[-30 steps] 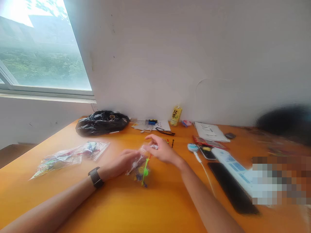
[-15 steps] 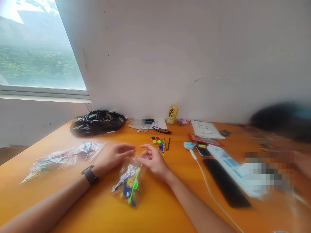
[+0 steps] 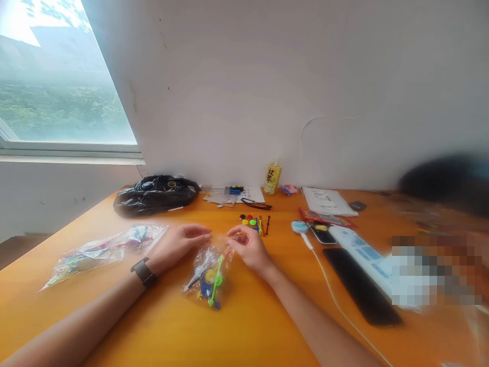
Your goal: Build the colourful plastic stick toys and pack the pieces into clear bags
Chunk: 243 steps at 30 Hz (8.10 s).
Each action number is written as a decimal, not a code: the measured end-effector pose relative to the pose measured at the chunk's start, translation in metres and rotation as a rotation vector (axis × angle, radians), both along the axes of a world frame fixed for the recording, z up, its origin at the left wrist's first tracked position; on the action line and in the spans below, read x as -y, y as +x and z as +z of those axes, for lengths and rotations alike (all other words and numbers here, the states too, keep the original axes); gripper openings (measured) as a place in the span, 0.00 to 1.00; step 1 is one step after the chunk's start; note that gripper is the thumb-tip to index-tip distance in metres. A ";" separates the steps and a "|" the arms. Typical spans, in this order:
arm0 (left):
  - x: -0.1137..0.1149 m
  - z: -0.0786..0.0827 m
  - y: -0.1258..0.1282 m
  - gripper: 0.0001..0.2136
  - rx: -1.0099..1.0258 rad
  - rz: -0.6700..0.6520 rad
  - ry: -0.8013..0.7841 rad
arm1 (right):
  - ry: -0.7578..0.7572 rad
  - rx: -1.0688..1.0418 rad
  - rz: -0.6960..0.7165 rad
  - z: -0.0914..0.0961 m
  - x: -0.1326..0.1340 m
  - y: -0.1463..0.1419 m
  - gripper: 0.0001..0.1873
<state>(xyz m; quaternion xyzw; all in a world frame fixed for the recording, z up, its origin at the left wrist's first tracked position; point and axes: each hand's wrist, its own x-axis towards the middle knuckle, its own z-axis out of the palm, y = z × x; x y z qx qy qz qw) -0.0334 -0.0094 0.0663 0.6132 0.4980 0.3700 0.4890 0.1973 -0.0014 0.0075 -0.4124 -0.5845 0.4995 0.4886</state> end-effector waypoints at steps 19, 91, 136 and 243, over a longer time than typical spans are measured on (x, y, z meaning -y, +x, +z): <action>-0.001 -0.002 0.000 0.11 0.055 -0.037 -0.002 | 0.235 0.032 -0.054 0.002 0.001 0.000 0.04; 0.001 -0.024 0.007 0.19 0.200 -0.082 0.048 | 0.117 0.154 -0.017 0.008 0.009 -0.005 0.17; 0.001 -0.030 0.009 0.17 0.060 -0.238 0.142 | 0.124 0.346 0.176 0.000 0.011 -0.001 0.23; -0.031 -0.038 -0.039 0.06 -0.749 0.368 1.424 | 0.495 0.914 -0.262 0.001 -0.005 0.024 0.06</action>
